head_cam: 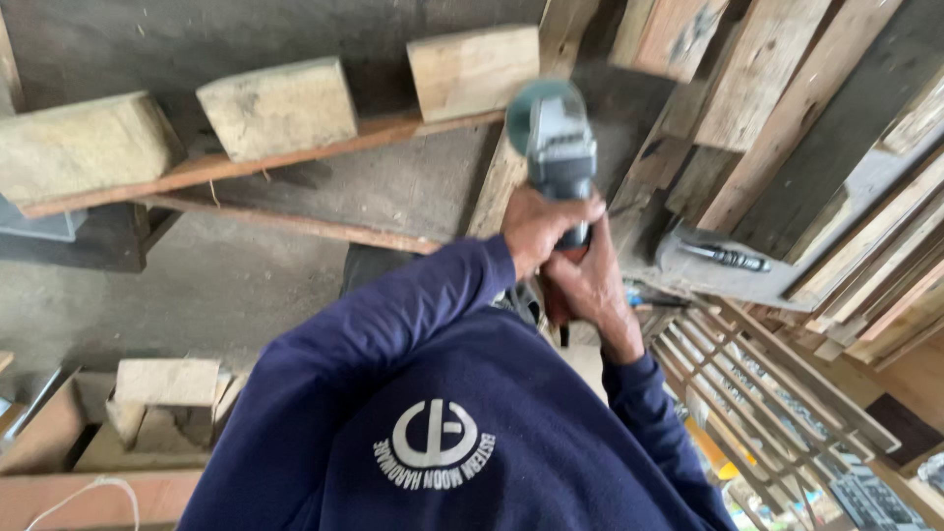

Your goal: The person uses an angle grinder with a sanding disc to smooth the surfaces of several small wooden blocks arranged on a workbench. The person moves the grinder across each block, then flips and repositions them to sand different sides.

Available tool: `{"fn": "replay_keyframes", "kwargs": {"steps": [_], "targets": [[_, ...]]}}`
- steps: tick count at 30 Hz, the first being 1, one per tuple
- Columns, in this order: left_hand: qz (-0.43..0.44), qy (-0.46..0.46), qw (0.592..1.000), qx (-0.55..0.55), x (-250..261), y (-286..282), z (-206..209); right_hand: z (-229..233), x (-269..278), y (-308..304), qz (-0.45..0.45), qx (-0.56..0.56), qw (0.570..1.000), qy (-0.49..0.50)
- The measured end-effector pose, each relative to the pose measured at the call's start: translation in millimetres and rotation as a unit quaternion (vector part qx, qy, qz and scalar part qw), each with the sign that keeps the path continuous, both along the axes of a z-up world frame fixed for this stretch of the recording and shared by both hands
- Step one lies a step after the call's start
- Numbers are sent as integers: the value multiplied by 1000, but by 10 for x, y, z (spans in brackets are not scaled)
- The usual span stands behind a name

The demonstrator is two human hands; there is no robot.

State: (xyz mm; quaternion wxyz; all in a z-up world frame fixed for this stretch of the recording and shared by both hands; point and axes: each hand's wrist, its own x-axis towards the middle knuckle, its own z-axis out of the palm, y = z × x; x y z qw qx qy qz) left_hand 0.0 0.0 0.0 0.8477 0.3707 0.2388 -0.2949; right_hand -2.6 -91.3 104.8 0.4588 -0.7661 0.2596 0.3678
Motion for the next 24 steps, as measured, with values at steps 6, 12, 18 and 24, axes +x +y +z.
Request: {"fn": "replay_keyframes", "kwargs": {"steps": [6, 12, 18, 24], "targets": [[-23, 30, 999, -4, 276, 85, 71, -92, 167, -118, 59, 0, 998, -37], [56, 44, 997, -20, 259, 351, 256, -71, 278, 80, 135, -17, 989, -52], [92, 30, 995, 11, 146, 681, 267, -129, 285, 338, 197, -38, 978, -52], [134, 50, 989, 26, 230, 739, 494, 17, 339, 435, 237, -32, 968, -78]]}}
